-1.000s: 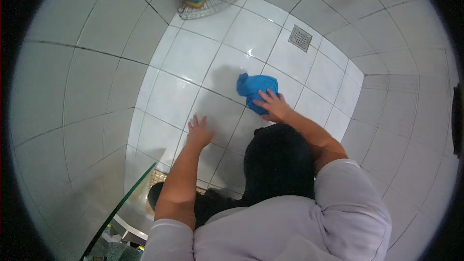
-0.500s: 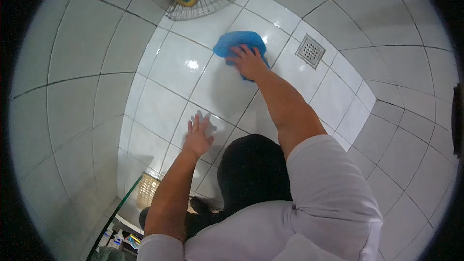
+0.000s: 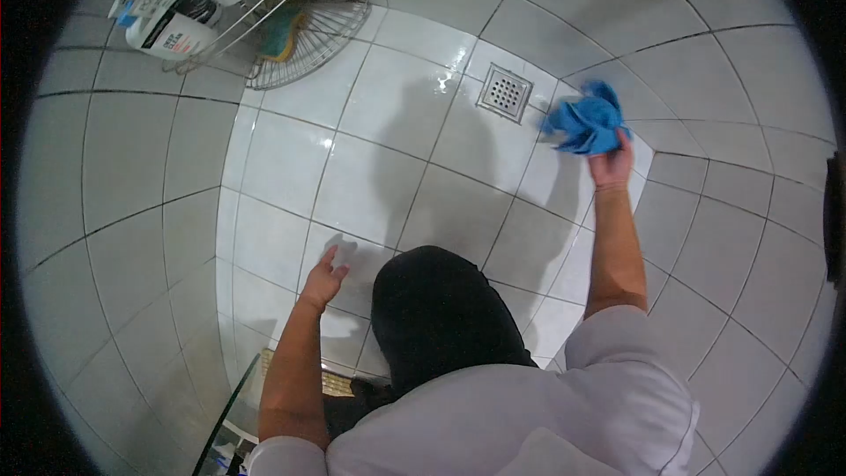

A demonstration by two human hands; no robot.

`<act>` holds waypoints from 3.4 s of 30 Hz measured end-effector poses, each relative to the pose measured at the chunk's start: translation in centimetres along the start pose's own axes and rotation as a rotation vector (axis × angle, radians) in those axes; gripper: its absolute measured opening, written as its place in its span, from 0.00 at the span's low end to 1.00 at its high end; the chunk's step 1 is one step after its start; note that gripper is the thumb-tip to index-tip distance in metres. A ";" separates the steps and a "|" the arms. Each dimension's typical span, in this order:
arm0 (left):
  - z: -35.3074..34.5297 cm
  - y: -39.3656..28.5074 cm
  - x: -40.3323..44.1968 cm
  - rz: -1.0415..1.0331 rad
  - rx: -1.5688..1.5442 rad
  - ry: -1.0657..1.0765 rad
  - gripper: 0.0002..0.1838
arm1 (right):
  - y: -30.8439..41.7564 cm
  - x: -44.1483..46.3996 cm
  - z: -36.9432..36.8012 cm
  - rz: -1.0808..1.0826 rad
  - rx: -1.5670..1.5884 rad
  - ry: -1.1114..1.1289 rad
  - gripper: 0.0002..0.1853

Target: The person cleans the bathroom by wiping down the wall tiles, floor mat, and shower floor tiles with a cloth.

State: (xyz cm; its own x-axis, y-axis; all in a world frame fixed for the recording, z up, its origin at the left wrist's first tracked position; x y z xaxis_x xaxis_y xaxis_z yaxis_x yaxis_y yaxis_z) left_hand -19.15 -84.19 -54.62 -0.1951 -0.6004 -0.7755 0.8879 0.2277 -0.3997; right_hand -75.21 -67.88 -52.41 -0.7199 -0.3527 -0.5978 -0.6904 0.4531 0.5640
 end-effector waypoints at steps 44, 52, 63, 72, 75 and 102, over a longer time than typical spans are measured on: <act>-0.9 1.2 -2.8 -0.048 -0.200 -0.019 0.26 | -22.9 3.7 -32.4 0.240 -0.470 0.144 0.18; -3.1 4.5 -3.4 -0.021 -0.130 -0.004 0.27 | -30.2 4.0 -24.9 0.971 -1.938 0.736 0.24; 0.7 0.8 -4.4 -0.041 0.063 -0.071 0.26 | -23.9 -1.1 -33.2 1.887 -1.759 1.212 0.10; -0.1 -1.5 -4.6 -0.113 0.044 -0.051 0.25 | -18.8 4.0 -22.4 1.445 -2.230 0.743 0.12; -0.2 -0.9 -4.2 -0.063 0.000 -0.041 0.26 | -16.9 -0.2 -21.4 1.391 -1.646 0.552 0.10; 1.6 -2.3 -2.3 -0.060 0.108 -0.063 0.24 | -20.4 6.6 -16.0 1.103 -2.217 0.692 0.23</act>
State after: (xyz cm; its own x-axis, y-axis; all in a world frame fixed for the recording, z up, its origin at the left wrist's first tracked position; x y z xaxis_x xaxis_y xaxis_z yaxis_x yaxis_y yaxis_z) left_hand -20.09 -84.62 -51.13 -0.2254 -0.6581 -0.7184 0.9159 0.1082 -0.3865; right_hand -67.02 -92.56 -58.70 -0.3043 -0.9515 0.0450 0.9451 -0.2956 0.1393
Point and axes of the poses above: each hand's wrist, its own x-axis towards the middle knuckle, its own z-axis out of the back of the hand, y = z × x, the point moved 6 cm from there along x, towards the middle knuckle, and after that the axes turned 10 degrees about -y, right-handed, at the moved point
